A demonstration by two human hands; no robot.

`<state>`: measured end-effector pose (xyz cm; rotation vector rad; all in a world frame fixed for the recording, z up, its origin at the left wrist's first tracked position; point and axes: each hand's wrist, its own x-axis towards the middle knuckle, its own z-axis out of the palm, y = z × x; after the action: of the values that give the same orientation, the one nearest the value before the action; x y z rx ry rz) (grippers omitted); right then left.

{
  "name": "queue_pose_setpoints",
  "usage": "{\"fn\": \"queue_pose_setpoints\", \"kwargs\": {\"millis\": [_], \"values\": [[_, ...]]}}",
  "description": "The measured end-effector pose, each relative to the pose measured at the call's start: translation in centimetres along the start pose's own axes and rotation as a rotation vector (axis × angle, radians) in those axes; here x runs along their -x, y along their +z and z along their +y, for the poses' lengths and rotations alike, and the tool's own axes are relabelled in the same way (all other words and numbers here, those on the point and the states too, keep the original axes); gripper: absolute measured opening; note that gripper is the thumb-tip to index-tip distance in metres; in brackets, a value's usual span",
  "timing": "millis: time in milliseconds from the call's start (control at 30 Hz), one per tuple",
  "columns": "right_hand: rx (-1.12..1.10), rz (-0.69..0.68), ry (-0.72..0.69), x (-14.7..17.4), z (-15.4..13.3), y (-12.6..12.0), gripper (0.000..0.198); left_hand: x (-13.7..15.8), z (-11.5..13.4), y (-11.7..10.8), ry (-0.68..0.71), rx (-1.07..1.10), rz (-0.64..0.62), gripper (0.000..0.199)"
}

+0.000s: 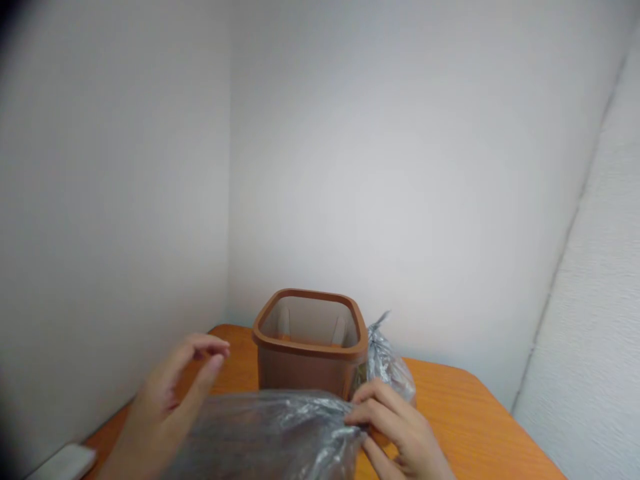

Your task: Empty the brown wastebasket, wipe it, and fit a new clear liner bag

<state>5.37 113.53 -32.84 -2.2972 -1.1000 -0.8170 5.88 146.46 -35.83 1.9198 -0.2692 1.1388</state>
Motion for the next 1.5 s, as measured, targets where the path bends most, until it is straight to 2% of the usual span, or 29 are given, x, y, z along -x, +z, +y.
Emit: {"fn": "queue_pose_setpoints", "kwargs": {"millis": [67,133,167,267,333,700,867,1000,1167,1267,1400,1500], "values": [[-0.016,-0.019,-0.047,-2.1,-1.6,0.4,0.029,1.1,2.7,1.6,0.053,0.013,-0.226,0.029],[-0.053,-0.052,-0.022,-3.2,-2.3,1.3,0.029,1.8,3.2,3.2,0.033,-0.051,-0.408,0.033],[-0.071,-0.082,0.008,-3.5,-2.2,2.0,0.029,1.9,2.8,3.9,0.012,-0.089,-0.449,0.037],[-0.096,-0.185,0.093,-3.4,-1.0,4.3,0.029,1.4,0.3,5.5,-0.059,-0.154,-0.427,0.048],[-0.088,-0.207,0.135,-3.2,0.3,5.6,0.030,0.8,-1.1,6.1,-0.094,-0.148,-0.407,0.053],[-0.049,-0.116,0.213,-4.7,5.3,8.4,0.027,-0.6,-4.1,11.1,-0.107,-0.093,-0.424,0.056],[-0.109,-0.079,0.188,-4.9,6.1,9.1,0.034,-0.5,-3.0,11.9,-0.044,-0.210,-0.450,0.051],[-0.154,-0.068,0.161,-4.8,5.8,8.6,0.037,0.3,-1.7,12.1,0.004,-0.236,-0.489,0.049],[-0.195,-0.047,0.149,-4.5,5.3,7.3,0.032,0.5,-1.0,11.8,-0.024,-0.107,-0.581,0.053],[-0.176,-0.064,0.160,-4.4,4.6,6.6,0.035,0.4,-0.2,11.3,-0.017,-0.006,-0.691,0.054],[-0.115,-0.103,0.165,-4.0,3.6,5.6,0.041,0.5,1.0,11.0,0.016,0.123,-0.838,0.073],[-0.007,-0.114,0.190,-3.4,3.4,4.8,0.030,0.7,1.5,11.6,-0.034,0.078,-0.835,0.051]]}}
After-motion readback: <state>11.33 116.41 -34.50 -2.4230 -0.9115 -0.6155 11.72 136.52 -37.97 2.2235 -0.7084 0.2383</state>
